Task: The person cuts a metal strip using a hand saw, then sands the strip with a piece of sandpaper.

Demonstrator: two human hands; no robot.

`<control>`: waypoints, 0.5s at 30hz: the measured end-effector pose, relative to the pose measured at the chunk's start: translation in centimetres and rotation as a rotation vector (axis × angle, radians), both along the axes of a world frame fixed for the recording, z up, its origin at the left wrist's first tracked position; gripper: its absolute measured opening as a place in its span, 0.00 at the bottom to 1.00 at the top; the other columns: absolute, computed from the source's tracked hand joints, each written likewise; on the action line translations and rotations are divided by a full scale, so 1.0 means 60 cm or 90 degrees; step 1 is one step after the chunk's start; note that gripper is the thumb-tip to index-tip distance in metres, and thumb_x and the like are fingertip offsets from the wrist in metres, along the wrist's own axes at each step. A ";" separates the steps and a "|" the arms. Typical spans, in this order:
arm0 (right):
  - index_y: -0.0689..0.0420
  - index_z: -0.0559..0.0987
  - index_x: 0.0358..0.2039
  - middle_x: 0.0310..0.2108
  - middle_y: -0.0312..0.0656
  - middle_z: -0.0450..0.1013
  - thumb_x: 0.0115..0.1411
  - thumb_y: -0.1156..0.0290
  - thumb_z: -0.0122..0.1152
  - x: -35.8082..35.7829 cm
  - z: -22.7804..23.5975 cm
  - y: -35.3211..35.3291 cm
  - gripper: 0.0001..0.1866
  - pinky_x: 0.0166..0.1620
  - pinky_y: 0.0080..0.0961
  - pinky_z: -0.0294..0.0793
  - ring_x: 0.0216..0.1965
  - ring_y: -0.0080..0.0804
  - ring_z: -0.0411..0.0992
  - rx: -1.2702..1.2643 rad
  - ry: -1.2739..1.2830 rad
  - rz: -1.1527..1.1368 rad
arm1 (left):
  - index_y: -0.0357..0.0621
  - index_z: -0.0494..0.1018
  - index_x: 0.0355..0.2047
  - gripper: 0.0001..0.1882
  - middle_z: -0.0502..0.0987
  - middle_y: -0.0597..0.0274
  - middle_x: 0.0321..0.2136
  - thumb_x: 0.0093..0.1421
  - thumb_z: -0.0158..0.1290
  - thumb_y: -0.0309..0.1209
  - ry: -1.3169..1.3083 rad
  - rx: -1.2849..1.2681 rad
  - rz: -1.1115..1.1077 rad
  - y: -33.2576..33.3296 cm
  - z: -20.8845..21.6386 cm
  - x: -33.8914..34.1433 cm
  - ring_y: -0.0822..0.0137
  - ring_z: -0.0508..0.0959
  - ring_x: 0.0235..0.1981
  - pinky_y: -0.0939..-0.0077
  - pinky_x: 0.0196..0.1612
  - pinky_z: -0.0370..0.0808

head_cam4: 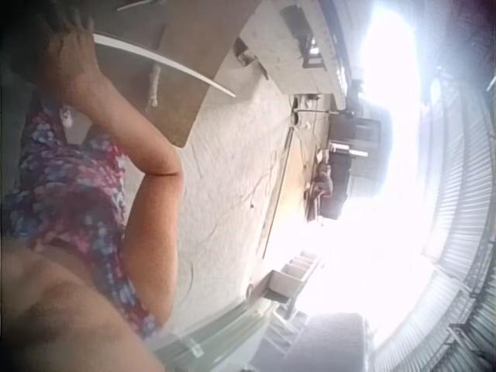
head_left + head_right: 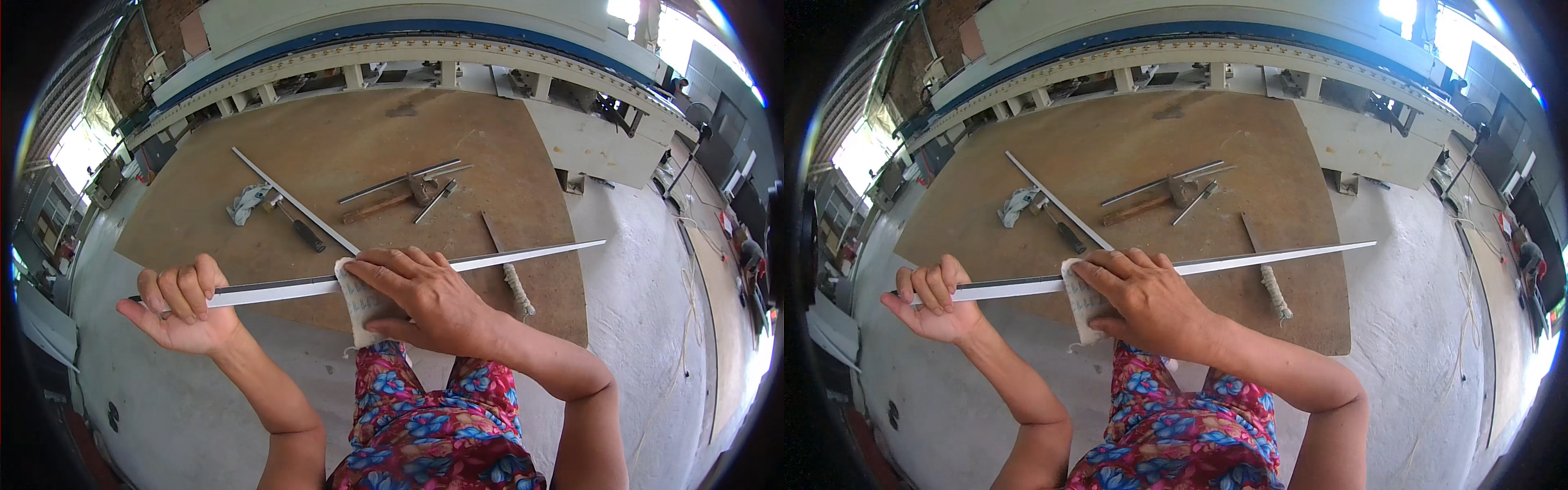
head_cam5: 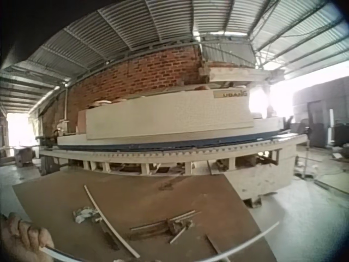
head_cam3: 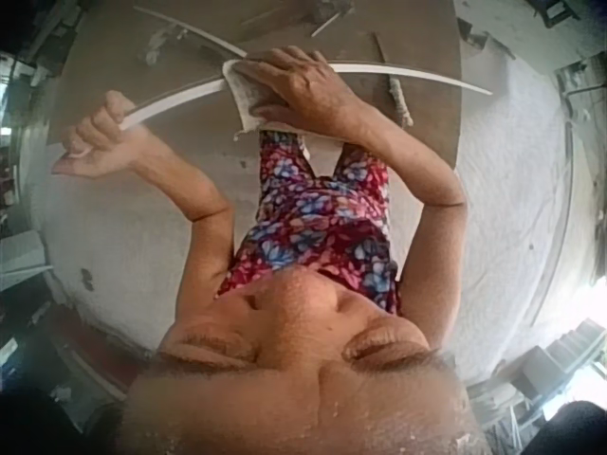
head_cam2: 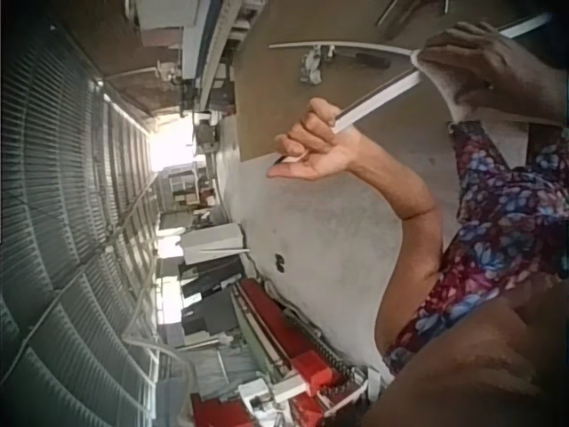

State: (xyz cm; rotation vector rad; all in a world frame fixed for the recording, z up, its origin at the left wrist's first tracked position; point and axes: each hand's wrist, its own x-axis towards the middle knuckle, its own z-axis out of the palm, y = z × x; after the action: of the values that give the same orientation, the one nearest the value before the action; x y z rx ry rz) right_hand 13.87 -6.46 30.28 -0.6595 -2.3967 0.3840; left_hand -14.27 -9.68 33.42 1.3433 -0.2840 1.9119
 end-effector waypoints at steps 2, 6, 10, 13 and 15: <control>0.54 0.67 0.59 0.52 0.47 0.67 0.52 0.66 0.67 -0.008 -0.007 0.001 0.34 0.53 0.39 0.65 0.54 0.43 0.66 0.023 0.010 -0.009 | 0.51 0.63 0.22 0.27 0.54 0.72 0.06 0.68 0.35 0.57 0.003 -0.002 -0.004 0.001 0.001 0.002 0.77 0.48 0.08 0.75 0.26 0.51; 0.55 0.69 0.56 0.45 0.44 0.69 0.52 0.63 0.67 -0.019 -0.027 0.020 0.31 0.48 0.39 0.67 0.48 0.42 0.69 0.060 0.038 -0.002 | 0.51 0.63 0.21 0.24 0.54 0.71 0.05 0.67 0.41 0.53 0.012 0.001 -0.034 0.001 0.007 0.015 0.77 0.49 0.08 0.77 0.26 0.51; 0.58 0.71 0.51 0.39 0.45 0.71 0.54 0.64 0.65 -0.022 -0.030 0.032 0.26 0.44 0.37 0.70 0.42 0.42 0.72 0.045 0.038 0.000 | 0.52 0.62 0.20 0.24 0.54 0.71 0.05 0.67 0.41 0.53 0.014 -0.011 -0.042 0.002 0.008 0.018 0.77 0.48 0.08 0.77 0.26 0.51; 0.60 0.71 0.42 0.34 0.48 0.73 0.55 0.66 0.63 -0.021 -0.032 0.041 0.17 0.38 0.39 0.72 0.37 0.47 0.75 0.052 0.079 0.029 | 0.52 0.62 0.20 0.24 0.54 0.71 0.05 0.67 0.40 0.53 0.027 -0.013 -0.052 0.002 0.006 0.021 0.77 0.48 0.08 0.76 0.26 0.51; 0.61 0.70 0.37 0.31 0.50 0.73 0.56 0.67 0.63 -0.015 -0.028 0.044 0.15 0.37 0.40 0.72 0.35 0.49 0.75 0.051 0.050 0.039 | 0.52 0.61 0.21 0.26 0.53 0.72 0.06 0.69 0.34 0.55 0.036 -0.010 -0.021 0.004 0.003 0.016 0.76 0.47 0.08 0.75 0.26 0.51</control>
State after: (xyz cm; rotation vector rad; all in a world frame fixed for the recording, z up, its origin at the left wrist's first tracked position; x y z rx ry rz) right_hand 12.98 -3.84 28.58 -0.5258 -2.3480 0.3309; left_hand -13.28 -9.43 33.61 1.3714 -0.2618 1.8421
